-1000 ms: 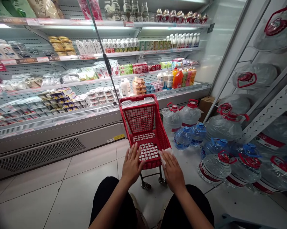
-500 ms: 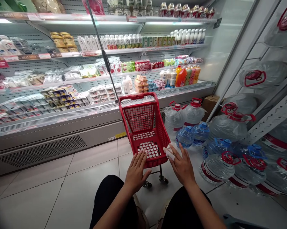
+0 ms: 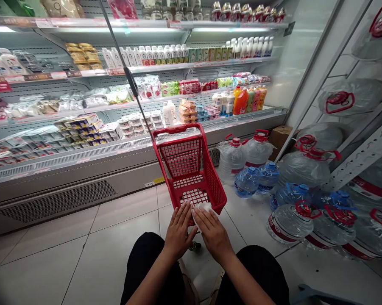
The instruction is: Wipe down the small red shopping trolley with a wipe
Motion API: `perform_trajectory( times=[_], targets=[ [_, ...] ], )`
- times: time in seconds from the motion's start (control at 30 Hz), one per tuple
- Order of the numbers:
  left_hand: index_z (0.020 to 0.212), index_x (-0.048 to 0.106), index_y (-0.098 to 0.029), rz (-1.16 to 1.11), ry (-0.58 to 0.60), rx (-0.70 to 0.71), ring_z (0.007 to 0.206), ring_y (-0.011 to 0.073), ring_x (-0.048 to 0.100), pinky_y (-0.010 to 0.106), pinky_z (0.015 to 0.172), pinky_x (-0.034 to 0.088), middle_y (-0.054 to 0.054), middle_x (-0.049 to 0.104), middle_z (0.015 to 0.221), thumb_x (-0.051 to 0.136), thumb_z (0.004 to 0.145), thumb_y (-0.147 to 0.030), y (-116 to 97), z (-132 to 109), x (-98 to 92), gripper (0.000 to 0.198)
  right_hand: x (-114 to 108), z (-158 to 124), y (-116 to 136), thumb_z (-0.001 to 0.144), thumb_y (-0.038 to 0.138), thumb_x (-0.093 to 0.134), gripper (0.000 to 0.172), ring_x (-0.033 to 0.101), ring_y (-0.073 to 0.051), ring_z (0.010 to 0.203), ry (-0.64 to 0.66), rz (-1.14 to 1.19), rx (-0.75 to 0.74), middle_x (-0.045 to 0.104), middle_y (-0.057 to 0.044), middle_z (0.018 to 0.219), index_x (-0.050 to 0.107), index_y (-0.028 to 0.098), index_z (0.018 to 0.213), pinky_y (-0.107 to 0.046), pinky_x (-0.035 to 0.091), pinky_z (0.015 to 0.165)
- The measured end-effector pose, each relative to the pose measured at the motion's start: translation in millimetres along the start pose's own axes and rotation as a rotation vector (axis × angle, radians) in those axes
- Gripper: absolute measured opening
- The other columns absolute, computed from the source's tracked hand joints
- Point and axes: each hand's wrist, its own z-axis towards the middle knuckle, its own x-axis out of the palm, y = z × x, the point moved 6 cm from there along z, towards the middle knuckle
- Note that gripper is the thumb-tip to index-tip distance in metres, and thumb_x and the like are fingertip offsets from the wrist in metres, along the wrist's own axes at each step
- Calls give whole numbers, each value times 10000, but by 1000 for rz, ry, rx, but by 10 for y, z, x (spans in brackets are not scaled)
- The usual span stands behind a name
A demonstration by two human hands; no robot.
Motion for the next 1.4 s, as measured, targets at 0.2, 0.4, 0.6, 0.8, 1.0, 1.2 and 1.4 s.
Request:
perform_trajectory(
  times=[0.2, 0.4, 0.6, 0.8, 1.0, 1.2, 1.4],
  targets=[
    [1692, 113, -155, 67, -6, 37, 1594, 236, 259, 407, 1294, 272, 78, 295, 1713, 478, 1075, -374, 143, -4, -42, 750, -120, 78, -450, 1030, 121, 437, 644, 585, -216, 1367, -19, 23, 16, 659, -28, 1440, 337, 309, 1637, -487, 431, 1222],
    [1693, 120, -177, 68, -3, 31, 1596, 229, 253, 412, 1302, 253, 69, 310, 1708, 461, 1083, -414, 305, -54, -106, 739, -66, 29, -346, 1034, 140, 487, 603, 587, -234, 1362, -48, 75, 20, 656, -39, 1440, 399, 301, 1608, -473, 507, 1157],
    [1699, 90, -213, 28, -34, -74, 1593, 255, 264, 459, 1285, 298, 77, 288, 1717, 487, 1073, -379, 556, -184, -217, 760, -58, 151, -87, 1031, 59, 449, 652, 656, -198, 1283, -75, 103, -87, 684, -18, 1413, 363, 325, 1620, -430, 558, 1107],
    [1699, 82, -247, 6, -66, -154, 1583, 268, 295, 487, 1262, 340, 81, 301, 1714, 490, 1074, -366, 778, -238, -247, 755, -240, 72, -311, 1048, 57, 417, 646, 563, -187, 1407, -45, 68, -161, 572, -14, 1539, 320, 312, 1634, -422, 485, 1209],
    [1698, 72, -194, 13, -74, -178, 1592, 289, 266, 509, 1273, 306, 123, 268, 1721, 484, 1071, -424, 563, -159, -176, 785, -128, 24, 4, 1045, 47, 393, 653, 499, -191, 1458, -64, 51, -113, 536, -28, 1563, 279, 272, 1647, -425, 453, 1233],
    [1695, 82, -170, 9, 16, -39, 1592, 241, 271, 453, 1301, 243, 105, 306, 1708, 432, 1088, -455, 249, -103, -120, 757, -146, 121, 82, 1055, 85, 432, 653, 528, -181, 1434, -7, 91, -203, 545, -22, 1553, 254, 283, 1651, -398, 489, 1205],
    [1697, 100, -198, -12, 23, 10, 1584, 227, 293, 412, 1301, 246, 76, 325, 1704, 419, 1096, -458, 476, -77, -168, 728, -357, 125, -565, 1052, 49, 398, 671, 507, -175, 1451, 0, 62, -191, 538, 6, 1564, 266, 333, 1645, -432, 460, 1229]
  ],
)
